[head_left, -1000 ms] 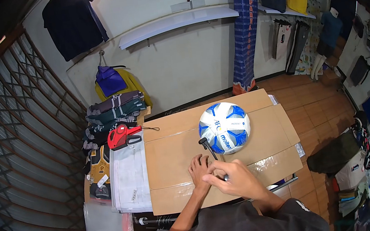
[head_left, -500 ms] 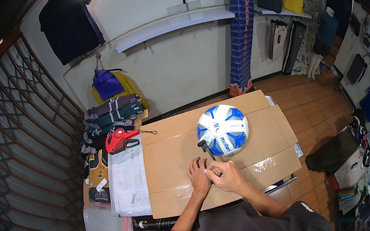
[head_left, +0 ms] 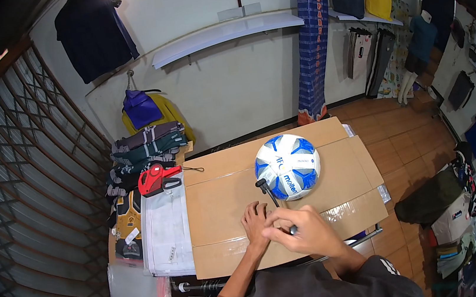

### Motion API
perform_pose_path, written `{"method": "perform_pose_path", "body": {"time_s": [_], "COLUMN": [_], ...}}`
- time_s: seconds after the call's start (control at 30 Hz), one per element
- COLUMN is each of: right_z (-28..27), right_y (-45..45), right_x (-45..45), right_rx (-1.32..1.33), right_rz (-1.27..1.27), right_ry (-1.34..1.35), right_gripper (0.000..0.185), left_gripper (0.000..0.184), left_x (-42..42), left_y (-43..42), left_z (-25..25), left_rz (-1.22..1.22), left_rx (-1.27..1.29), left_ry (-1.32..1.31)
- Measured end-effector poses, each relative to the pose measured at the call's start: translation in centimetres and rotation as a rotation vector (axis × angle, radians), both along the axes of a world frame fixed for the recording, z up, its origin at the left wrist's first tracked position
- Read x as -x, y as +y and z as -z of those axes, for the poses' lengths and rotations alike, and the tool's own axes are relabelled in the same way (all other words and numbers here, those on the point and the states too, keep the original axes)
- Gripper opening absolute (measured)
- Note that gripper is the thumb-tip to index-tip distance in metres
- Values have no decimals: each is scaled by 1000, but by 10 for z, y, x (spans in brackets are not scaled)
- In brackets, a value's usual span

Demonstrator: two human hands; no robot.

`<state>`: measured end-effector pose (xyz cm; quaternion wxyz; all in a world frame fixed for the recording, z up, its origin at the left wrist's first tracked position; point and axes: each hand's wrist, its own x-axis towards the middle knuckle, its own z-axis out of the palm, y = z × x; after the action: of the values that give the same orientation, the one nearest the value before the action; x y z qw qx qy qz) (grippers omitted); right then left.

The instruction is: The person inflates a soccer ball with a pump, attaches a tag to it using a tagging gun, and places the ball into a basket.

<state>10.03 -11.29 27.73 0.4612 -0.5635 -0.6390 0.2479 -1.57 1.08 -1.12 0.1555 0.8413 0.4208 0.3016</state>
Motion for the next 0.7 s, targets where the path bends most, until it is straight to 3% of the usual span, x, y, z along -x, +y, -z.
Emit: {"method": "perform_pose_path", "body": {"time_s": [0.07,0.27,0.7], "right_z": [-10,46,136], "right_y": [-3,24,52], "right_x": [0,10,18], "right_rx": [-30,-60,-34], "right_rz": [-21,32,155], "right_ry": [37,40,-4], "right_gripper": [18,20,23], "left_gripper": [48,47,47], "left_x": [-3,0,0], "left_y": [3,-1,1], "left_z": [8,-10,3], "left_rz": [-27,3,13], "left_rx": [16,45,34], "left_ry": [4,4,-67]}}
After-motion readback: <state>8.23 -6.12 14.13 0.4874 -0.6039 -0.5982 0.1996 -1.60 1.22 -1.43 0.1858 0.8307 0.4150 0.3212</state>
